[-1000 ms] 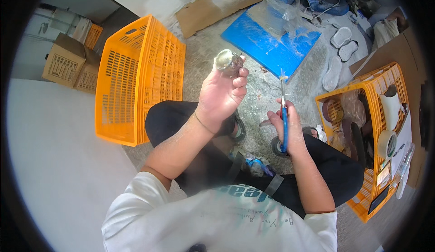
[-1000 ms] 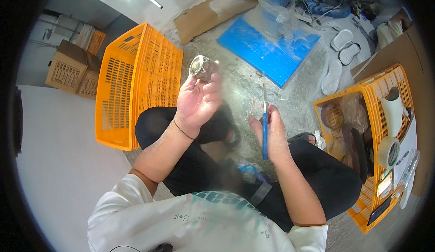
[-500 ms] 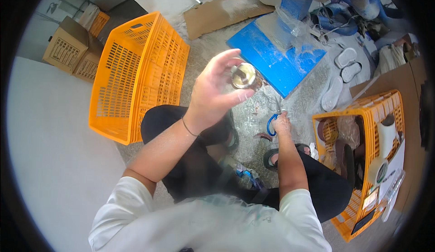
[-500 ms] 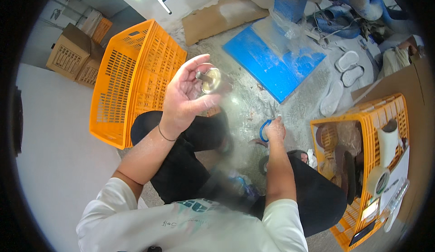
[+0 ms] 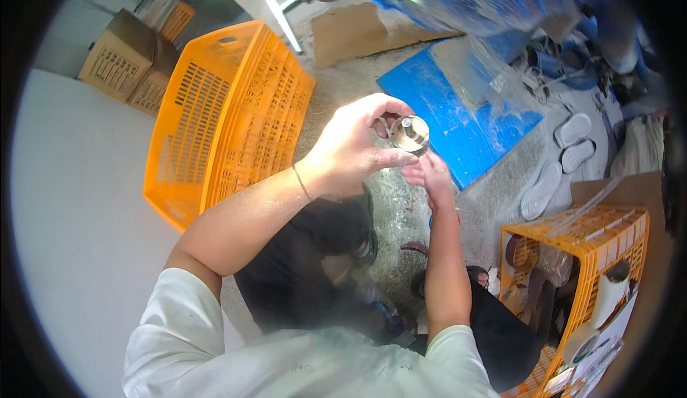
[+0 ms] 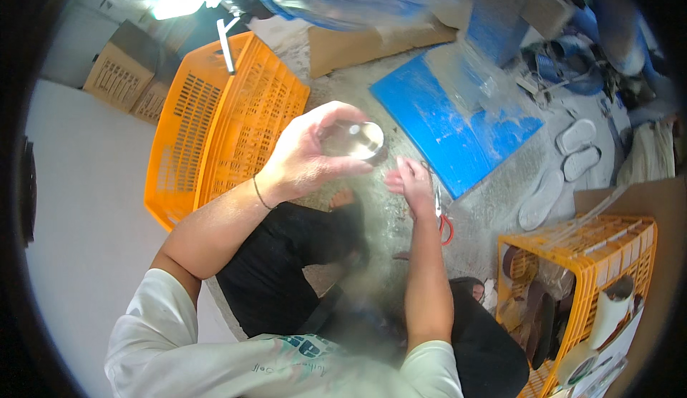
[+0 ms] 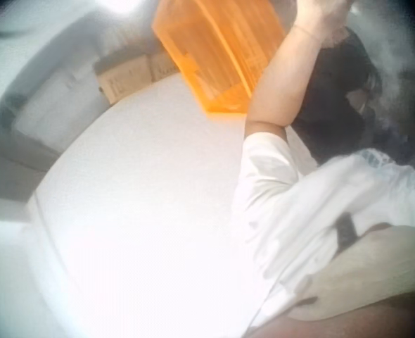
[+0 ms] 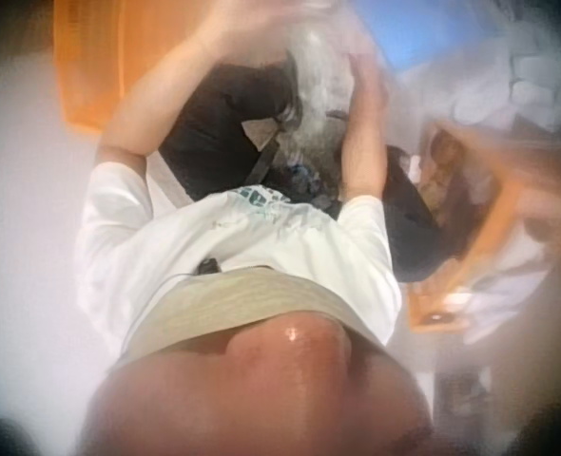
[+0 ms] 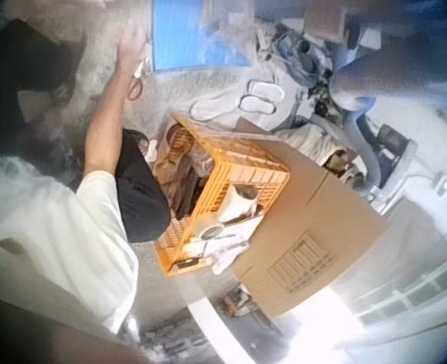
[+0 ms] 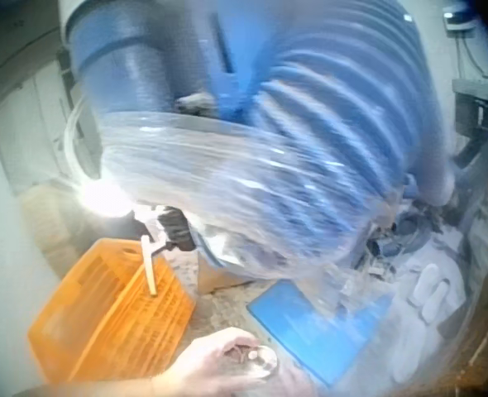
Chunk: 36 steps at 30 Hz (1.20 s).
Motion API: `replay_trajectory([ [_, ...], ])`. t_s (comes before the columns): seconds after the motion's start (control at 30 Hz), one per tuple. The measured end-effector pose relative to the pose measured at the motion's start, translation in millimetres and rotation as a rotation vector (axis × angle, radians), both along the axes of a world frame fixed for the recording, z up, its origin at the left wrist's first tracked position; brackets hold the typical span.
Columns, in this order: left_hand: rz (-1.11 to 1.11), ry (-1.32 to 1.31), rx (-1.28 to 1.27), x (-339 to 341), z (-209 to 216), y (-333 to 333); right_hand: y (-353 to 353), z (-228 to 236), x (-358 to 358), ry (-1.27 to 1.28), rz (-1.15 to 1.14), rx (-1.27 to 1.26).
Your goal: The person uses shears to trim a small cylindrical wooden object, then switches to sanding it with a sanding belt against a rotating grinding wheel. The person handles the object and sanding belt with both hands while seated on the floor.
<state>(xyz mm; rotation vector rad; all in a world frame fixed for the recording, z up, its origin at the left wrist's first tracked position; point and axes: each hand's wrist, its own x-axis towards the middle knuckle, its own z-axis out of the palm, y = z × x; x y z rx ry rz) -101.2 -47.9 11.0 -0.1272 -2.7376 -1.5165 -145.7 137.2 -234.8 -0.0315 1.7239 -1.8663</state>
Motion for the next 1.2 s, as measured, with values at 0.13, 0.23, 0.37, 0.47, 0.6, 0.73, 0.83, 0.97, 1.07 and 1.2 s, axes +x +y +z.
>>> replay_trajectory([
  [0.13,0.106,0.013,-0.055,1.8,3.1,-19.6,-49.2,113.0,0.0,-0.26,0.024,-1.097],
  [0.23,0.175,0.025,0.286,1.9,7.0,-34.7,-74.0,158.7,-3.1,-0.244,-0.01,-1.08],
  [0.37,0.404,0.259,0.388,3.0,11.2,-57.8,-98.9,185.8,-28.9,-0.307,-0.096,-1.001],
  [0.47,0.558,0.169,0.455,9.7,15.7,-78.8,-110.1,202.0,-48.6,-0.309,0.011,-1.179],
  [0.6,0.571,0.24,0.363,10.9,15.0,-87.6,-115.8,219.3,-53.6,-0.195,0.092,-1.185],
  [0.73,0.547,0.282,0.317,7.4,12.1,-88.6,-119.4,223.6,-58.7,-0.21,0.066,-1.179],
  [0.83,0.528,0.264,0.343,7.1,11.5,-91.7,-119.8,220.2,-66.9,-0.193,0.117,-1.189],
  [0.97,0.516,0.232,0.344,5.5,10.5,-92.1,-122.8,217.6,-69.9,-0.155,0.198,-1.266],
  [1.07,0.504,0.243,0.357,3.2,8.0,-91.0,-129.3,222.3,-73.9,-0.153,0.248,-1.339],
  [1.2,0.496,0.211,0.43,1.5,7.9,-89.4,-128.3,227.0,-78.5,-0.267,0.35,-1.465],
])
